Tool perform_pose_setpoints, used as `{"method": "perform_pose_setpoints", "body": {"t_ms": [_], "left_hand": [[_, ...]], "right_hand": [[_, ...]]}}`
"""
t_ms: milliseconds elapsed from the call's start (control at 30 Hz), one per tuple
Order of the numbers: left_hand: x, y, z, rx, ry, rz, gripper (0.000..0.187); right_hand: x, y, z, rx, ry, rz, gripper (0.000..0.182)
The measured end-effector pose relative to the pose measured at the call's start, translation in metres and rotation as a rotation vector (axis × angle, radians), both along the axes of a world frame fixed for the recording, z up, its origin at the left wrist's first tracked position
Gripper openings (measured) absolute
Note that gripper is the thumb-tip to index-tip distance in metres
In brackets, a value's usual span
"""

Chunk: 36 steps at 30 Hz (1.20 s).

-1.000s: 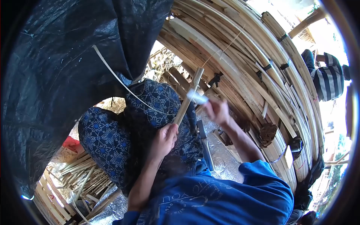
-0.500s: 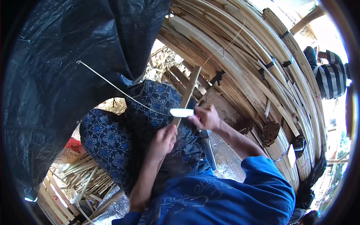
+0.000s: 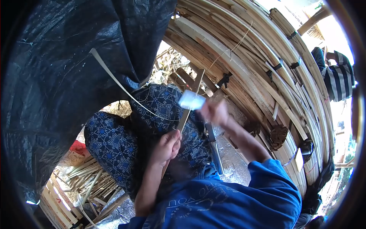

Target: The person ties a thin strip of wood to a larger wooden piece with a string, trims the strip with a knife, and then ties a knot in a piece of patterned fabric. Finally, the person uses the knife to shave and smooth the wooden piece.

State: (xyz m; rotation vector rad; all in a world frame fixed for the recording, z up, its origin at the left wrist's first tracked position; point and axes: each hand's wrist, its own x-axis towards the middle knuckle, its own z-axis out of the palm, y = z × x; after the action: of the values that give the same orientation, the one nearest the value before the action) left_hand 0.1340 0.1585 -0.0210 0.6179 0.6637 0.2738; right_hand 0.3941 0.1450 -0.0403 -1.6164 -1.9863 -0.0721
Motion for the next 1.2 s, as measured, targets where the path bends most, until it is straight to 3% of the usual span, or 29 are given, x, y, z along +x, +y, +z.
{"method": "perform_pose_setpoints", "body": {"t_ms": [33,133,167,233,300,367,400,433,500,533,567,633,667,733,767,833,900,1000,1133,1200], "left_hand": [[0.0,0.001,-0.001,-0.006,0.002,-0.002,0.028],[0.003,0.002,-0.001,-0.019,-0.035,0.039,0.028],[0.002,0.001,-0.001,0.005,-0.025,0.024,0.028],[-0.001,-0.002,-0.002,0.041,0.003,0.002,0.029],[-0.002,-0.004,0.0,0.049,-0.002,0.011,0.029],[-0.003,0.002,-0.002,0.004,-0.034,0.028,0.028],[-0.003,-0.002,0.0,0.001,0.013,0.021,0.028],[0.0,-0.004,0.001,0.025,0.031,0.031,0.027],[0.001,-0.003,-0.002,0.079,-0.006,0.031,0.026],[-0.002,-0.005,-0.002,0.069,-0.005,0.028,0.026],[-0.004,-0.002,-0.003,0.039,-0.026,0.028,0.027],[-0.004,0.0,-0.001,0.018,-0.047,0.031,0.027],[-0.004,-0.004,-0.002,0.038,-0.01,0.024,0.028],[0.001,-0.007,0.0,0.075,0.003,0.013,0.028],[-0.002,-0.008,-0.001,0.065,0.005,0.011,0.028],[-0.006,-0.003,-0.001,-0.028,-0.016,0.027,0.028],[-0.006,-0.007,-0.007,0.029,0.008,0.039,0.028],[-0.003,-0.011,-0.007,0.053,0.151,0.064,0.025],[-0.001,-0.009,0.0,0.125,0.022,0.016,0.026],[-0.005,-0.005,-0.001,0.059,-0.002,0.021,0.026]], "right_hand": [[0.03,0.011,-0.012,0.038,-0.02,-0.038,0.044],[-0.011,0.001,-0.008,-0.147,0.323,-0.158,0.042],[-0.015,-0.004,-0.009,0.021,0.146,0.091,0.04],[-0.01,-0.004,-0.007,0.034,0.062,0.088,0.039],[0.02,0.014,-0.001,-0.047,0.077,-0.089,0.042],[-0.007,0.004,-0.009,-0.209,0.265,-0.22,0.042],[-0.014,0.003,-0.007,0.059,0.18,0.049,0.043],[-0.018,-0.007,0.002,-0.022,0.076,0.176,0.04],[0.014,0.008,0.015,-0.23,-0.047,-0.169,0.042],[0.023,0.015,-0.006,0.037,-0.017,-0.042,0.042],[0.005,0.01,-0.005,-0.113,0.127,-0.15,0.043],[-0.017,0.002,0.01,0.051,0.199,-0.046,0.043],[-0.002,-0.005,0.005,-0.039,-0.066,0.102,0.042],[0.02,0.006,-0.004,-0.056,0.09,-0.067,0.045],[0.024,0.008,-0.006,-0.022,0.049,-0.053,0.044],[-0.007,-0.001,0.001,-0.122,0.233,-0.161,0.043],[-0.023,-0.015,0.006,-0.106,0.094,0.084,0.043],[-0.057,-0.04,0.009,-0.169,0.162,0.295,0.041],[0.009,0.002,-0.011,-0.052,0.116,0.001,0.04],[0.002,0.012,-0.006,-0.063,0.099,-0.116,0.042]]}}
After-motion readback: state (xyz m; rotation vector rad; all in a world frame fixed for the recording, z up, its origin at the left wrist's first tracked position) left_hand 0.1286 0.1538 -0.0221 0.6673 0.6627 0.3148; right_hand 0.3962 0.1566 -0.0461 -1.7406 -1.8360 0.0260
